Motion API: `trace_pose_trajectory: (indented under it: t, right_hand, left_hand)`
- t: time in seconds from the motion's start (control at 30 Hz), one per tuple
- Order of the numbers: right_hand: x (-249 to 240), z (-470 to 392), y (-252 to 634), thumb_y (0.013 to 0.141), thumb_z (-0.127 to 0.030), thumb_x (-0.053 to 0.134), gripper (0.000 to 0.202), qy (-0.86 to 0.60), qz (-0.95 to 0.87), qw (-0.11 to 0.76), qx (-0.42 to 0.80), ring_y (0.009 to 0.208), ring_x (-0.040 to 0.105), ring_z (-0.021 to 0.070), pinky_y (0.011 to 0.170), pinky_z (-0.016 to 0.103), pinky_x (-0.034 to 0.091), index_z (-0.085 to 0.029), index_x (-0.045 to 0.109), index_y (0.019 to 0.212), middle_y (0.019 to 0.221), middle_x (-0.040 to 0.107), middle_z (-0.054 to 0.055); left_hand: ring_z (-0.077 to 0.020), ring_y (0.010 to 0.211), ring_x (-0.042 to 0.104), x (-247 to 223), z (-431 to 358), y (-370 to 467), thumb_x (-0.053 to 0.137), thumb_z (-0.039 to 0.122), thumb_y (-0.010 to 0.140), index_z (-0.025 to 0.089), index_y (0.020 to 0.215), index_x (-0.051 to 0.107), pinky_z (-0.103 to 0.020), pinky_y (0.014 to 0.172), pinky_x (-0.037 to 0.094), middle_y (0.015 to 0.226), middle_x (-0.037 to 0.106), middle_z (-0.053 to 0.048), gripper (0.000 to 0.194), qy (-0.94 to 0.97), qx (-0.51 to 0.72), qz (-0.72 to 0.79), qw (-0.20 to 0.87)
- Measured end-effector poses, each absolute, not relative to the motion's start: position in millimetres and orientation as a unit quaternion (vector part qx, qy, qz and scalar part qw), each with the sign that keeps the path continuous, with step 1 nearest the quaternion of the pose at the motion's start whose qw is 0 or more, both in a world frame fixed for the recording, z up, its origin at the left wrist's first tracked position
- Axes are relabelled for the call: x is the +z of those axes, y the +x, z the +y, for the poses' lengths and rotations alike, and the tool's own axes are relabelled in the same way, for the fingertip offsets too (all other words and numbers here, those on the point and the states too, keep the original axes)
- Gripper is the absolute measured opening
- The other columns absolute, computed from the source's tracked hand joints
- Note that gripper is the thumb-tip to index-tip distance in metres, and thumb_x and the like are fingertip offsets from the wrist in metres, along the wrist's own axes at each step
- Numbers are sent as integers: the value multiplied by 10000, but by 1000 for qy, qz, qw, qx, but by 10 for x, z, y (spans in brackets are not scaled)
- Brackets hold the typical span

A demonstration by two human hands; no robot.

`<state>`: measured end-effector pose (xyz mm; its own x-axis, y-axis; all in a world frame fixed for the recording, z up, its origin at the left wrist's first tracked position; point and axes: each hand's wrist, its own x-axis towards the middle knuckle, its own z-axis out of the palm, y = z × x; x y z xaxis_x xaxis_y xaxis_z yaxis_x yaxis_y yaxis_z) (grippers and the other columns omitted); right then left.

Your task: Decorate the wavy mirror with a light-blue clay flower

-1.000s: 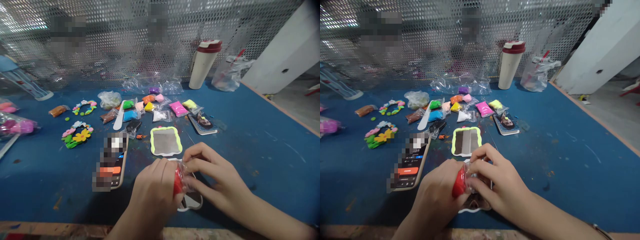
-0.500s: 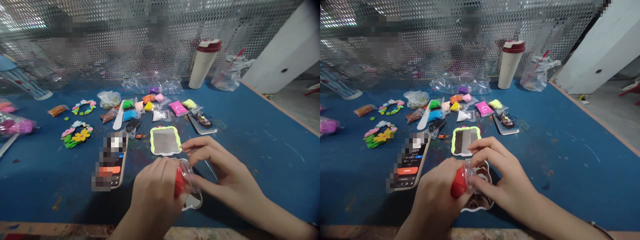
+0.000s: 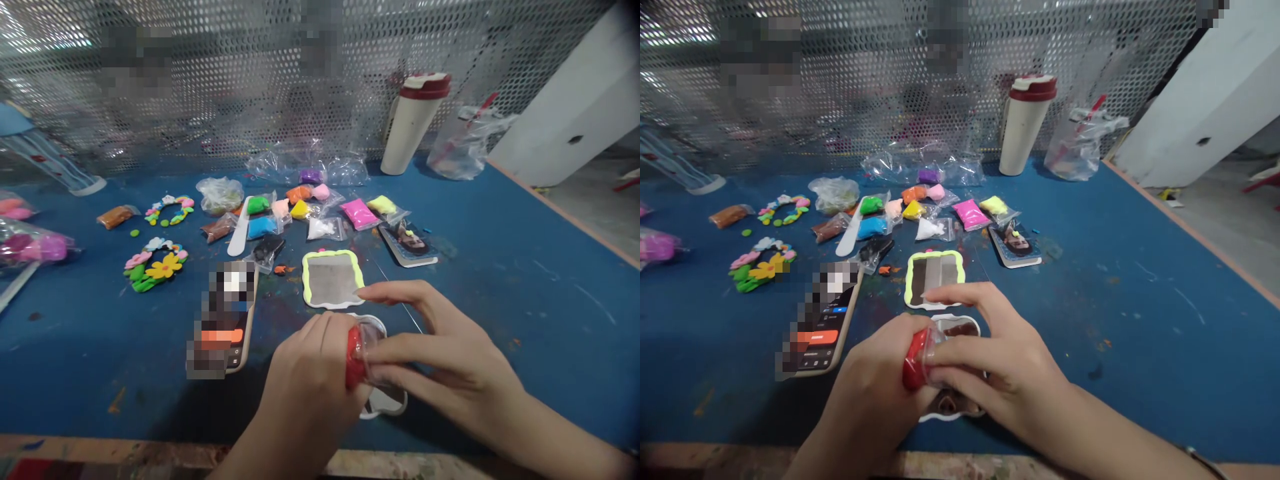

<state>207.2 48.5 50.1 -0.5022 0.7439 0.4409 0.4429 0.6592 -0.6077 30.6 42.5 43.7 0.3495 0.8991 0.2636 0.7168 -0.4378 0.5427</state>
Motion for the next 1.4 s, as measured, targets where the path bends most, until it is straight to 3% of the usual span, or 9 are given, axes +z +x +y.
trace_pose_trajectory:
  t: [0.3, 0.5, 0.67, 0.77, 0.87, 0.97, 1.07, 1.2, 1.4]
  right_hand:
    - [537, 481, 2013, 844, -93, 555, 104, -347, -876, 299, 152, 1061, 511, 170, 910, 284, 470, -175, 575, 905, 1130, 474, 76]
    - [509, 464, 2049, 859, -102, 548, 164, -356, -859, 334, 155, 1075, 459, 145, 930, 243, 430, -232, 522, 956, 1125, 404, 32]
    - [531, 468, 2073, 863, -118, 562, 150, -375, -837, 355, 182, 1071, 477, 135, 886, 223, 438, -251, 531, 926, 1122, 437, 23]
    - [537, 510, 2094, 879, -141, 554, 114, -417, -748, 448, 256, 1032, 517, 124, 882, 224, 437, -254, 542, 881, 1055, 524, 7]
    - [493, 587, 2117, 880, -211, 587, 63, -450, -593, 524, 414, 875, 582, 104, 782, 208, 474, -252, 564, 838, 917, 605, -18]
    - [421, 667, 2129, 806, -247, 689, 113, -434, -483, 506, 568, 737, 598, 95, 657, 198, 494, -239, 579, 830, 802, 635, -27]
    - [384, 692, 2111, 743, -230, 748, 220, -423, -453, 476, 624, 734, 597, 99, 634, 204, 506, -225, 565, 865, 820, 638, -13]
    - [412, 604, 2034, 711, -207, 762, 325, -425, -542, 436, 580, 822, 617, 132, 722, 269, 532, -231, 538, 945, 932, 621, 7]
    - [456, 454, 1920, 725, -249, 751, 328, -445, -617, 443, 475, 945, 646, 179, 774, 304, 555, -254, 503, 941, 999, 649, 23]
  left_hand:
    - [-218, 592, 577, 395, 453, 264, 481, -8, 623, 200, 771, 534, -315, 500, 409, 674, 595, -8, 261, 841, 254, 471, 82]
    - [-213, 609, 564, 477, 447, 265, 519, 23, 650, 211, 782, 531, -310, 510, 387, 688, 588, 3, 229, 834, 247, 484, 91]
    - [-211, 640, 586, 486, 459, 283, 592, 65, 690, 212, 820, 547, -308, 540, 416, 720, 615, 7, 202, 820, 262, 494, 121]
    - [-219, 660, 601, 474, 467, 261, 623, 121, 728, 210, 866, 553, -320, 550, 439, 758, 634, -2, 179, 807, 271, 512, 115]
    - [-219, 655, 608, 469, 478, 225, 622, 191, 785, 207, 897, 555, -328, 555, 452, 754, 636, -3, 131, 793, 274, 534, 104]
    - [-219, 668, 617, 470, 484, 201, 621, 226, 802, 207, 901, 552, -328, 565, 458, 755, 637, -3, 122, 787, 281, 539, 104]
    - [-216, 684, 625, 471, 483, 206, 621, 228, 801, 213, 922, 550, -321, 574, 462, 776, 648, -1, 141, 783, 284, 542, 113]
    - [-216, 725, 633, 452, 476, 240, 635, 202, 776, 214, 980, 531, -317, 599, 482, 833, 658, -13, 229, 784, 284, 537, 128]
    - [-250, 805, 612, 374, 464, 293, 657, 227, 749, 151, 1108, 471, -360, 672, 522, 931, 609, -87, 411, 789, 309, 528, 56]
